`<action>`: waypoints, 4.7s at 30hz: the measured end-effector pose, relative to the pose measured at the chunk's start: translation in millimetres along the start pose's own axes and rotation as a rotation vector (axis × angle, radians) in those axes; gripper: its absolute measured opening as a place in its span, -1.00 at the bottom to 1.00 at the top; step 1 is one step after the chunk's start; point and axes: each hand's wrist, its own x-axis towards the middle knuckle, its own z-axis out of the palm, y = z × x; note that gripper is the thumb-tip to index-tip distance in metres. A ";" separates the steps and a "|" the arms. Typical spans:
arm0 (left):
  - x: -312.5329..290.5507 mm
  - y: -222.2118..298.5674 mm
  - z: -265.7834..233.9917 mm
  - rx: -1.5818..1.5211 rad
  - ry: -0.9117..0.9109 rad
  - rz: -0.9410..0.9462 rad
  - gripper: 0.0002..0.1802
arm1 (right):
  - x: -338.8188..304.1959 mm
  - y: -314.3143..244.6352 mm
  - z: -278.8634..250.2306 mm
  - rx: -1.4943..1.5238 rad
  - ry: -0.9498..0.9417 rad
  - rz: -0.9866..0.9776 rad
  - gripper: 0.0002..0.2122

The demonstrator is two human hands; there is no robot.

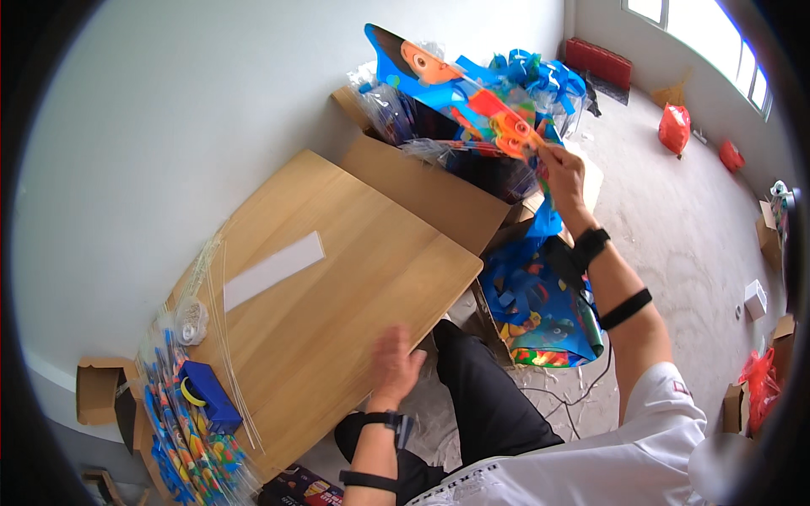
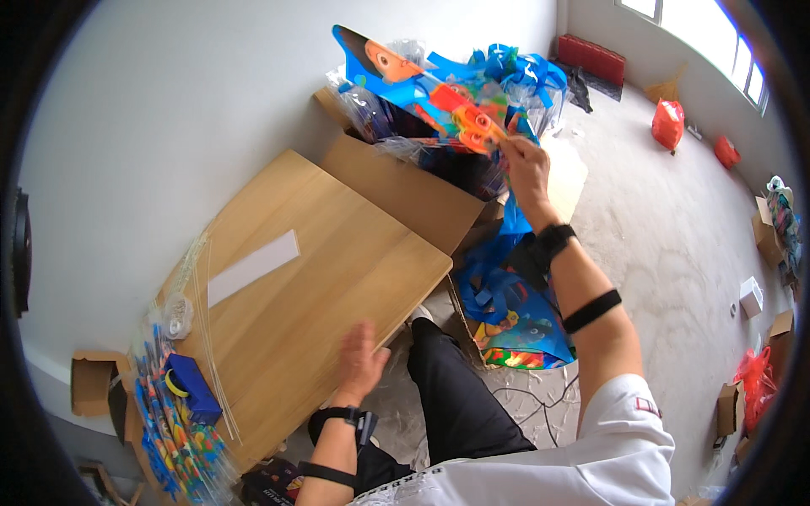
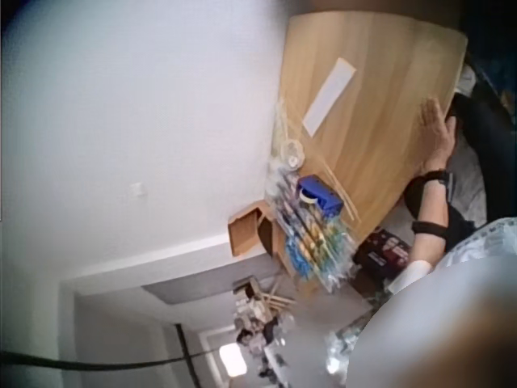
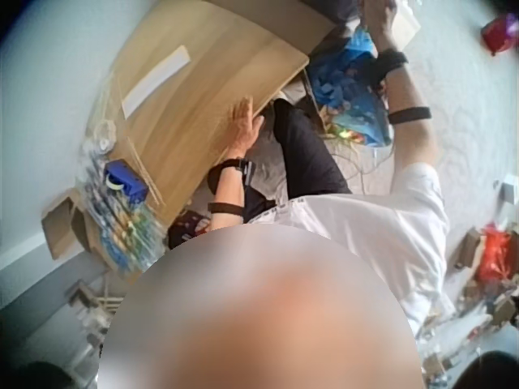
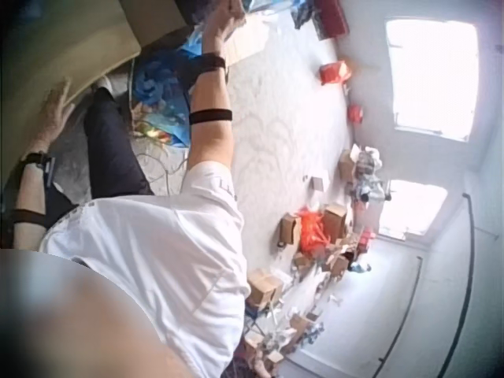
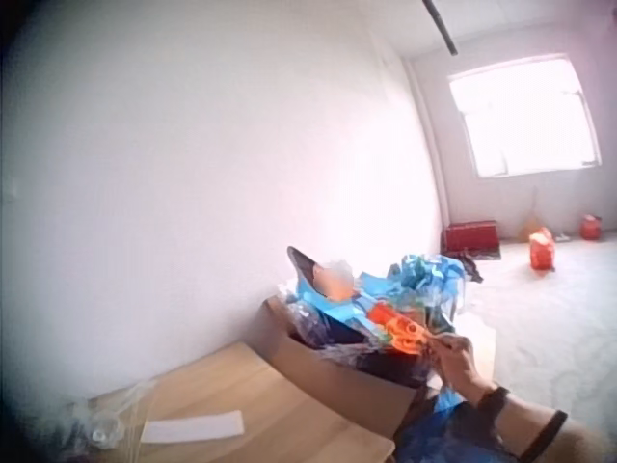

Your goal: The person is assembling and packing decorative triangular banners (pennants) into clear plastic sleeves.

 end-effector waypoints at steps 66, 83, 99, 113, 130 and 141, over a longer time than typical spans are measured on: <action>-49.6 -125.3 -426.3 0.870 1.168 -0.082 -0.83 | -32.1 127.4 -104.6 0.212 -0.359 0.254 -0.86; -77.3 -105.5 -122.2 0.488 0.106 -0.083 -0.91 | -11.1 84.6 -109.8 -1.585 -0.517 0.269 -0.13; -101.9 -88.3 -131.0 0.405 0.228 -0.118 -0.91 | -253.9 -49.4 136.4 1.169 -0.887 1.374 -0.55; -120.3 -80.6 -114.1 0.417 0.037 -0.144 -0.90 | -21.7 113.1 56.8 0.099 -0.373 0.846 -0.38; -121.3 -76.0 -109.1 0.459 0.029 -0.142 -0.87 | -278.7 -37.9 112.1 -0.220 -0.923 -0.743 -0.37; -161.1 -73.1 -105.8 0.400 0.038 -0.350 -0.41 | -288.1 -30.0 109.8 -0.345 -1.010 -0.718 -0.21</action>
